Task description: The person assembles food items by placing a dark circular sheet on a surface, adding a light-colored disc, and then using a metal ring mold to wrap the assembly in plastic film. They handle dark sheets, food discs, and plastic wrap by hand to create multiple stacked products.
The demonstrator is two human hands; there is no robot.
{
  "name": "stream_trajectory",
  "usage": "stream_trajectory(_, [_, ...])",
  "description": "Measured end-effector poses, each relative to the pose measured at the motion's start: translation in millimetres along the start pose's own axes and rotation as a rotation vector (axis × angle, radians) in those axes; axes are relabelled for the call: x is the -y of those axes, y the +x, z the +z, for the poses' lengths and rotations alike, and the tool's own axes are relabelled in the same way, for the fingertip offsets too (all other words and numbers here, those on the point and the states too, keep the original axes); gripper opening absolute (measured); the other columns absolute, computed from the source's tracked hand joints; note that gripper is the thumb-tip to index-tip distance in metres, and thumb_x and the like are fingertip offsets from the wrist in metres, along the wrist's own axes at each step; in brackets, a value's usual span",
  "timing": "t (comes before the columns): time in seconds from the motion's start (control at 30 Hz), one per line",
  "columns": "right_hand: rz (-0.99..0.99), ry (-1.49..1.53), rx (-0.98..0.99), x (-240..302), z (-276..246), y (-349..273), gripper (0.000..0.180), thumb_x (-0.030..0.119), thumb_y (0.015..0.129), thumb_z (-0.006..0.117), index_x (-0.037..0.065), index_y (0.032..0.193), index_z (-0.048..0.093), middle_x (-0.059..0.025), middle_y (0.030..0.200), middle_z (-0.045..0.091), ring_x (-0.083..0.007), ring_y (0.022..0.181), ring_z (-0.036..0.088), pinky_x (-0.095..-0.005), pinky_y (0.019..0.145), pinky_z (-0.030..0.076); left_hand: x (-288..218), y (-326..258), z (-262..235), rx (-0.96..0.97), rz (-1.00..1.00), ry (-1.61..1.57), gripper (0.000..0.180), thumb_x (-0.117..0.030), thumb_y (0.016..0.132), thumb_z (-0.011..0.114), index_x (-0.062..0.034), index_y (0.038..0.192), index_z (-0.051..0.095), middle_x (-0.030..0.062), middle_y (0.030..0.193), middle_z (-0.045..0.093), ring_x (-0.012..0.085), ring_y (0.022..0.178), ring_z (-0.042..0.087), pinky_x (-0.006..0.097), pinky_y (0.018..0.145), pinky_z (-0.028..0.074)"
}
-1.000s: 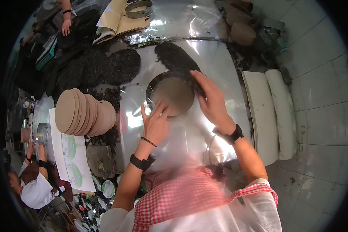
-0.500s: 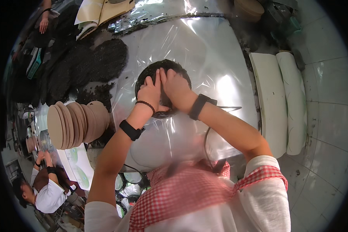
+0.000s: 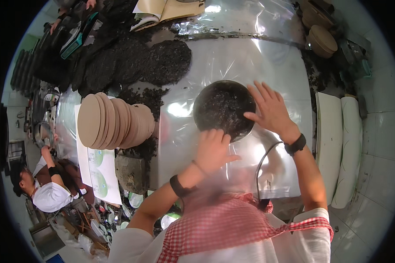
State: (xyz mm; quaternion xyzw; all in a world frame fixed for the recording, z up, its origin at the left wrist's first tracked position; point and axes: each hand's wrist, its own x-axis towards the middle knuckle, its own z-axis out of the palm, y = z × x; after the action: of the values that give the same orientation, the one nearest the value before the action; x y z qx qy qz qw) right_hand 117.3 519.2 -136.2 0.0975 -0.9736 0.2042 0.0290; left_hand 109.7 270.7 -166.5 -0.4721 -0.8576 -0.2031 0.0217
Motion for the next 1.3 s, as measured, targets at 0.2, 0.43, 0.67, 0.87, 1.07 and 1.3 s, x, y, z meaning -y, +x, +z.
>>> stream_trajectory(0.2, [0.020,-0.006,0.393,36.3,-49.5,78.1,0.039,0.040,0.088,0.068,0.004,0.101,0.073,-0.0138,0.087,0.073,-0.0358,0.082,0.070,-0.0445,0.078,0.054,2.7,-82.0,9.9,0.077,0.110,-0.065,0.007,-0.021,0.076,0.058,-0.0162,0.082,0.056,0.0006,0.080,0.052,0.0176,0.080,0.052,0.033,0.072,0.039])
stream_trajectory(0.43, [-0.324,-0.315,-0.134,63.3,147.9,233.6,0.048,0.031,0.093,0.061,-0.005,0.125,0.056,-0.0264,0.123,0.061,-0.0379,0.112,0.060,-0.0450,0.090,0.053,-4.1,-96.5,2.3,0.105,0.060,-0.029,0.012,-0.027,0.075,0.060,-0.0175,0.083,0.059,-0.0003,0.080,0.054,0.0180,0.079,0.054,0.035,0.070,0.039])
stream_trajectory(0.67, [-0.329,-0.307,-0.080,53.5,116.0,254.2,0.028,0.009,0.083,0.059,-0.004,0.108,0.055,-0.0194,0.094,0.066,-0.0328,0.087,0.068,-0.0398,0.072,0.057,-9.1,-72.1,-53.5,0.694,0.013,-0.206,0.020,-0.031,0.077,0.065,-0.0105,0.079,0.062,0.0081,0.092,0.061,0.0262,0.091,0.059,0.041,0.082,0.044])
stream_trajectory(0.87, [-0.202,-0.017,-0.316,101.6,-35.3,127.1,0.038,-0.001,0.084,0.056,-0.001,0.122,0.054,-0.0215,0.111,0.064,-0.0405,0.098,0.063,-0.0439,0.083,0.053,38.8,-67.7,-27.0,-0.111,-0.334,-0.034,0.063,-0.028,0.094,0.058,0.0077,0.143,0.042,0.0235,0.154,0.038,0.0377,0.142,0.037,0.050,0.116,0.027])
stream_trajectory(1.07, [-0.385,-0.324,-0.256,133.8,-19.7,-57.4,0.039,0.003,0.076,0.062,-0.007,0.115,0.060,-0.0238,0.123,0.061,-0.0373,0.119,0.059,-0.0466,0.103,0.049,66.8,-50.4,-56.0,0.407,-0.443,-0.337,0.063,-0.040,0.106,0.034,0.0064,0.149,0.034,0.0208,0.156,0.035,0.0347,0.144,0.033,0.043,0.118,0.026])
stream_trajectory(1.3, [-0.452,-0.299,-0.070,112.7,28.7,-99.2,0.039,0.009,0.079,0.058,-0.008,0.114,0.059,-0.0241,0.122,0.061,-0.0372,0.120,0.058,-0.0456,0.105,0.047,17.7,-28.8,-42.2,-0.097,0.003,-0.159,0.060,-0.051,0.089,0.060,-0.0254,0.143,0.054,0.0097,0.160,0.030,0.0405,0.145,0.028,0.069,0.110,0.020])
